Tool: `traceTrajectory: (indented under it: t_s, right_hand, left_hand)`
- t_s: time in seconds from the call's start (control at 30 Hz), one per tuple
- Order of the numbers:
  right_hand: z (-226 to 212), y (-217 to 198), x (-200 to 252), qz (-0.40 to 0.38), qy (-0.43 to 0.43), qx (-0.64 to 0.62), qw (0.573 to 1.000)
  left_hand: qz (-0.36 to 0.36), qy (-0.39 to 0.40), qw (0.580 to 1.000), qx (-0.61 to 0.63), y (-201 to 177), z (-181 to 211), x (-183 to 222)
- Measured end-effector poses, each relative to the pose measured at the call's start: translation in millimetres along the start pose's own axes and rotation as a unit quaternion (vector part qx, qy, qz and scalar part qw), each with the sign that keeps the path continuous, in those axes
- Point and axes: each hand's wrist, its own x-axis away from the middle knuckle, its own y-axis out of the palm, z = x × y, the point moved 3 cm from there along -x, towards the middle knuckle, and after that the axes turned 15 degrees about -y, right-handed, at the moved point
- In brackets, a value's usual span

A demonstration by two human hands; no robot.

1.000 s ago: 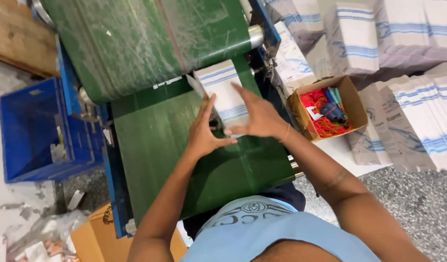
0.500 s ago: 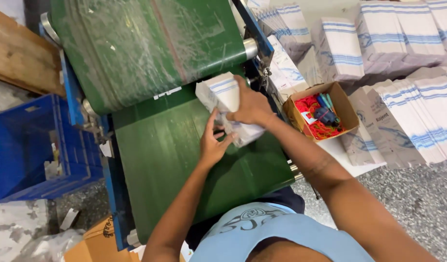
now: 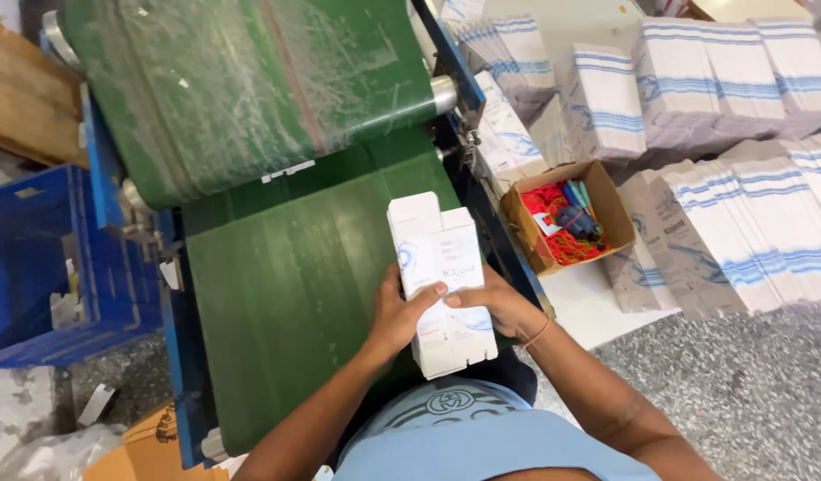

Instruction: The person repeatedly picks up stacks of small white boxes from a green conveyor belt, aligns them, and places them into a cardboard box. The person continues this process throughout the clip, handling multiple stacks of boxes.

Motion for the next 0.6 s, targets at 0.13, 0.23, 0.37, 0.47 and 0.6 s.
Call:
traceTrajectory:
  t_s: [0.13,0.23,0.37,0.47,0.6]
  right_hand:
    - [-2.5,-22.5,21.5,0.061,-0.072,-0.052,0.994]
    - [9.8,-56.0,48.7,0.139,-0.108,-0.093,0.980]
    - [18.8,-84.4,83.1,0.177,-0.121,-0.233,0.949]
    - [-18.3,-57.3,99.7,0.115,-0.188,-0.264,0.939]
    - [-22.2,-54.5,108.0,0.089,-0.203,-0.266,0.938]
  left_hand:
    - [-0.024,0.069,0.987,-0.142,22.1,16.3,-15.5]
    - [-0.132,0.113,0.974,-0.149,31.4,-22.5,-87.1]
    - [-0.172,0.090,0.980,-0.041,88.0,-4.3,-149.4]
    - [-0.171,0.105,0.977,-0.067,131.8,23.4,-143.3]
    - [-0.161,0.137,0.970,-0.116,140.1,25.7,-130.5]
